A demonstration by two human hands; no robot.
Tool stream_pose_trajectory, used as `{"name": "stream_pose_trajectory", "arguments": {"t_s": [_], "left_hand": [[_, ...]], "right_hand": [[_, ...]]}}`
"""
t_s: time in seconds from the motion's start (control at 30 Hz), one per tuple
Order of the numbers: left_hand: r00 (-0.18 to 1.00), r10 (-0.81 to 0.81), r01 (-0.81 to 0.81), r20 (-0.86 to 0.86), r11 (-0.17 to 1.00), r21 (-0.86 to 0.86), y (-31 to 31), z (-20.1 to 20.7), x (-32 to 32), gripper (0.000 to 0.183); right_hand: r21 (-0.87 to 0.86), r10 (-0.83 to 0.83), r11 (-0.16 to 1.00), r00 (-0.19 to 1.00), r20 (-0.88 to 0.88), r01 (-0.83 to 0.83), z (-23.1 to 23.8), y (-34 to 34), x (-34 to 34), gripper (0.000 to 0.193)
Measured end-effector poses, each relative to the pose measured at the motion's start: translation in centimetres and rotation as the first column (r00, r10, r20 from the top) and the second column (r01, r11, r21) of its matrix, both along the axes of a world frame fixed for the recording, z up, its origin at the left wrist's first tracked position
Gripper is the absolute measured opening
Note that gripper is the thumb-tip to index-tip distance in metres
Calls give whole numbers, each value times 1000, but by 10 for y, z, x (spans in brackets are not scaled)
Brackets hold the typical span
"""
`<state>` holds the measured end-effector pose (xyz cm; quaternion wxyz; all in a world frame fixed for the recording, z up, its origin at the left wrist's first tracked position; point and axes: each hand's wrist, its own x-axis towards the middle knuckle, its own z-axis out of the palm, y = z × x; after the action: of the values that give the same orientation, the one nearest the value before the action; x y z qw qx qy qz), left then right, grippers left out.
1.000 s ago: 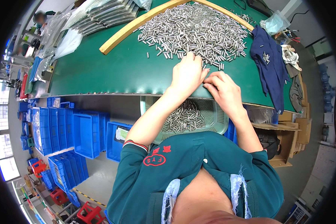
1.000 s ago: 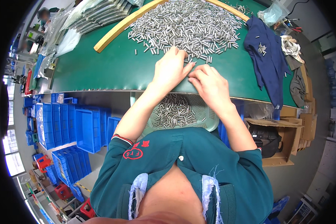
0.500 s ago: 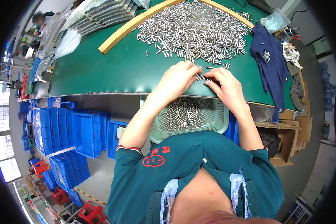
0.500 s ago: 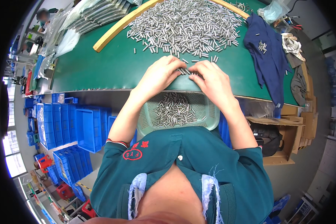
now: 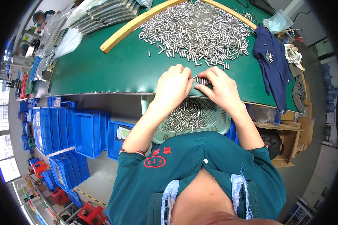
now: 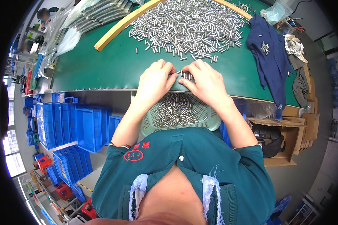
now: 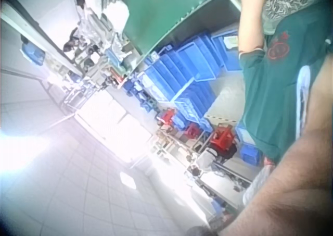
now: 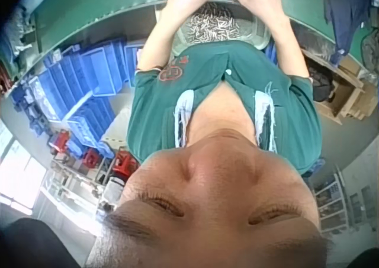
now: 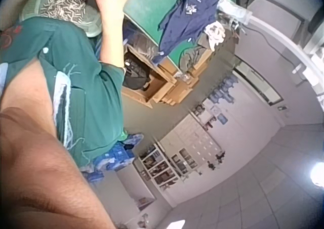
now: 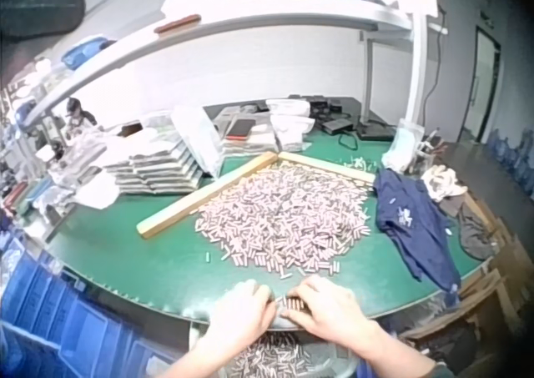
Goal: The person sorts small metal components by hand, taking them from a pile and arranging them into a plastic basket.
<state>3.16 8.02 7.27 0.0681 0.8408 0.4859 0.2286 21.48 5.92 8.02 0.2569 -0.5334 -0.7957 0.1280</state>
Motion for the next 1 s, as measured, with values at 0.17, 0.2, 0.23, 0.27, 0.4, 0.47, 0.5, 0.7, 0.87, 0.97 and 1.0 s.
{"name": "stream_pose_trajectory", "arguments": {"t_s": [0.17, 0.2, 0.23, 0.27, 0.4, 0.47, 0.5, 0.7, 0.87, 0.97, 1.0], "left_hand": [[998, -28, 31, 63, 999, -38, -4, 0, 5, 12], [997, -33, 34, 71, 999, -26, -5, -1, 4, 11], [996, -37, 38, 77, 999, -13, -6, -1, 4, 11], [996, -38, 40, 78, 999, -14, -7, 0, 3, 11], [993, -57, 62, 103, 997, -47, -12, 2, 1, 9], [992, -59, 64, 111, 997, -46, -14, 1, 1, 9], [993, -47, 52, 111, 997, -51, -14, 2, 1, 9], [987, -69, 79, 146, 995, -67, -18, 2, 4, 9], [986, -74, 85, 152, 994, -68, -18, 6, 3, 9], [984, -77, 84, 158, 996, -38, -18, 2, 1, 7], [984, -76, 83, 159, 996, -38, -18, 2, 1, 7]], "right_hand": [[-8, -19, 1000, 999, -34, 18, -2, -1, 0, 31], [-15, -25, 1000, 1000, -6, 25, 0, -2, 0, 32], [-22, -31, 999, 999, 23, 32, 1, -2, 1, 32], [-22, -33, 999, 999, 23, 33, 2, -2, 1, 32], [-56, -16, 998, 1000, 16, 17, 3, -4, 4, 34], [-46, -12, 999, 1000, -9, 11, 4, -6, 6, 34], [-71, -39, 997, 999, -20, 37, 6, -8, 9, 34], [-95, -158, 983, 987, 30, 160, 12, -17, 24, 36], [-82, -191, 977, 979, 67, 196, 15, -23, 28, 36], [-86, -176, 979, 981, 78, 182, 17, -24, 25, 35], [-86, -174, 980, 982, 79, 181, 17, -24, 25, 35]]}}
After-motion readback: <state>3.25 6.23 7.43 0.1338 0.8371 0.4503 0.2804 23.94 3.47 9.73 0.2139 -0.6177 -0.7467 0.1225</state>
